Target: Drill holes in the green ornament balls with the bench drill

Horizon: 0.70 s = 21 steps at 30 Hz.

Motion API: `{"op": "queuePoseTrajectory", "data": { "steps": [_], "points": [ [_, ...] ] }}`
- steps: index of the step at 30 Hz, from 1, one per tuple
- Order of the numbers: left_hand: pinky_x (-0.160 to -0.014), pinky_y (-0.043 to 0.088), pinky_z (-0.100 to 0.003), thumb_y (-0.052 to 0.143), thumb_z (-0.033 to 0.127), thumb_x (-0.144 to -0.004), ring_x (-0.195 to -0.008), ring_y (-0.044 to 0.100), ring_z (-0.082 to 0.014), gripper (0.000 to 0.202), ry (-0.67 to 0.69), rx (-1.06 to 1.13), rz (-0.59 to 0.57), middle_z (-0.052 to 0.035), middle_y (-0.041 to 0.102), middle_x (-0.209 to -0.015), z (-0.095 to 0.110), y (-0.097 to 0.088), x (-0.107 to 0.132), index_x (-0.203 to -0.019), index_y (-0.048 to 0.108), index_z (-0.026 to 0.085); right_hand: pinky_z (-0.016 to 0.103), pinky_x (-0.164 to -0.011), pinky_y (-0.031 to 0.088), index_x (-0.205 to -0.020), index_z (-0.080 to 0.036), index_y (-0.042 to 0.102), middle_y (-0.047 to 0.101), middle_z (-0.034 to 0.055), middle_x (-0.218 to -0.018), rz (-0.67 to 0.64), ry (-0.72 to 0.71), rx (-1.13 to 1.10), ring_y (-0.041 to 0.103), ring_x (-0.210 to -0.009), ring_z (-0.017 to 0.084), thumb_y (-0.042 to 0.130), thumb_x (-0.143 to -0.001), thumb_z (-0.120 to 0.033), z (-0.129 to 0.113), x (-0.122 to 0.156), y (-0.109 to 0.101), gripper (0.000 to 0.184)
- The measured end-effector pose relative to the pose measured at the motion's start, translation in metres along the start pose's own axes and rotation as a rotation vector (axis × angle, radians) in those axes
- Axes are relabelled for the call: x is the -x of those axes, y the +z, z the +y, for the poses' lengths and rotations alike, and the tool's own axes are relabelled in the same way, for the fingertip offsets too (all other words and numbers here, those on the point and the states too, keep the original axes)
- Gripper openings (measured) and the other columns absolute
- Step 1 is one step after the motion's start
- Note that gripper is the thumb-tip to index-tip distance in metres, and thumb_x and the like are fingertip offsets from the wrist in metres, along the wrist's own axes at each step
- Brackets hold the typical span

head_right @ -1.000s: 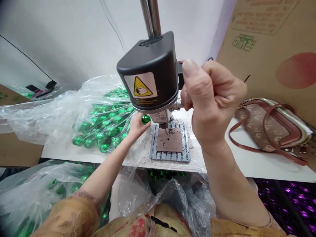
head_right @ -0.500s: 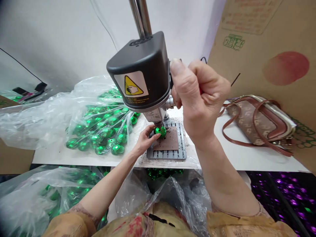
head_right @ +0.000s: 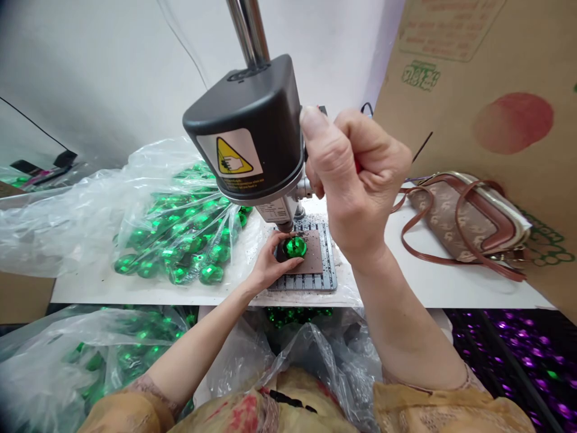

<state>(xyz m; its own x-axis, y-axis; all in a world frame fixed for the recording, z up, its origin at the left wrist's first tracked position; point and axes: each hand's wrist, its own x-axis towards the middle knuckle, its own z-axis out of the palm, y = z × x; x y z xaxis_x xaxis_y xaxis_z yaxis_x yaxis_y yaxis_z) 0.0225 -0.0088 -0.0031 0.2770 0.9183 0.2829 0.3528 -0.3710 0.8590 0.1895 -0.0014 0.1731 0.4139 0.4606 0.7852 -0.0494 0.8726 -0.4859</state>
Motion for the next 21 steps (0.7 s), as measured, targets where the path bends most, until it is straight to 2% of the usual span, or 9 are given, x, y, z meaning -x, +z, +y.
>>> {"op": "queuePoseTrajectory", "data": {
  "steps": [5,9,12,16,18,21],
  "points": [
    [-0.097,0.048,-0.038,0.081,0.031,-0.072,-0.109,0.061,-0.0231,0.050,-0.101,0.168,-0.034,-0.0081,0.063,-0.119,-0.007,0.008,0.000,-0.114,0.056,0.020,0.031,-0.036,0.022,-0.050,-0.020,0.033,0.024,-0.0056,-0.041,-0.018,-0.006,-0.015,0.032,-0.037,0.008,0.062,-0.082,-0.025,-0.001,-0.001,-0.001,0.043],
    [-0.098,0.048,-0.039,0.082,0.033,-0.071,-0.111,0.061,-0.0234,0.052,-0.108,0.202,-0.052,-0.0086,0.063,-0.122,-0.013,0.008,0.001,-0.115,0.056,0.020,0.031,-0.037,0.021,-0.048,-0.020,0.034,0.029,-0.0055,-0.041,-0.016,-0.011,0.006,0.031,-0.036,0.008,0.062,-0.082,-0.026,-0.001,0.004,-0.002,0.045],
    [-0.101,0.047,-0.040,0.082,0.035,-0.071,-0.115,0.060,-0.0247,0.054,-0.109,0.195,-0.044,-0.0090,0.062,-0.124,-0.015,0.008,0.001,-0.116,0.056,0.021,0.031,-0.040,0.018,-0.049,-0.019,0.028,0.028,-0.0052,-0.043,-0.007,-0.015,0.021,0.027,-0.039,0.007,0.063,-0.081,-0.029,-0.003,0.013,-0.007,0.049],
    [-0.103,0.046,-0.042,0.082,0.034,-0.072,-0.117,0.059,-0.0255,0.055,-0.092,0.198,-0.045,-0.0093,0.062,-0.124,-0.015,0.009,0.001,-0.118,0.056,0.021,0.032,-0.044,0.016,-0.049,-0.018,0.021,0.023,-0.0042,-0.045,-0.098,0.064,0.061,0.021,-0.042,0.006,0.058,-0.083,-0.031,-0.004,0.030,-0.016,0.052],
    [-0.105,0.045,-0.042,0.082,0.033,-0.072,-0.118,0.058,-0.0258,0.055,-0.084,0.200,-0.048,-0.0095,0.062,-0.125,-0.014,0.009,0.002,-0.119,0.056,0.022,0.032,-0.044,0.016,-0.049,-0.018,0.019,0.023,-0.0038,-0.045,-0.094,0.030,0.092,0.020,-0.042,0.006,0.057,-0.083,-0.030,-0.002,0.036,-0.020,0.052],
    [-0.106,0.044,-0.043,0.081,0.032,-0.073,-0.120,0.057,-0.0264,0.055,-0.082,0.194,-0.047,-0.0101,0.061,-0.126,-0.013,0.008,0.002,-0.120,0.056,0.022,0.031,-0.043,0.019,-0.051,-0.018,0.017,0.022,-0.0040,-0.045,-0.065,-0.096,0.074,0.022,-0.040,0.006,0.058,-0.081,-0.024,0.001,0.040,-0.022,0.051]
  ]
}}
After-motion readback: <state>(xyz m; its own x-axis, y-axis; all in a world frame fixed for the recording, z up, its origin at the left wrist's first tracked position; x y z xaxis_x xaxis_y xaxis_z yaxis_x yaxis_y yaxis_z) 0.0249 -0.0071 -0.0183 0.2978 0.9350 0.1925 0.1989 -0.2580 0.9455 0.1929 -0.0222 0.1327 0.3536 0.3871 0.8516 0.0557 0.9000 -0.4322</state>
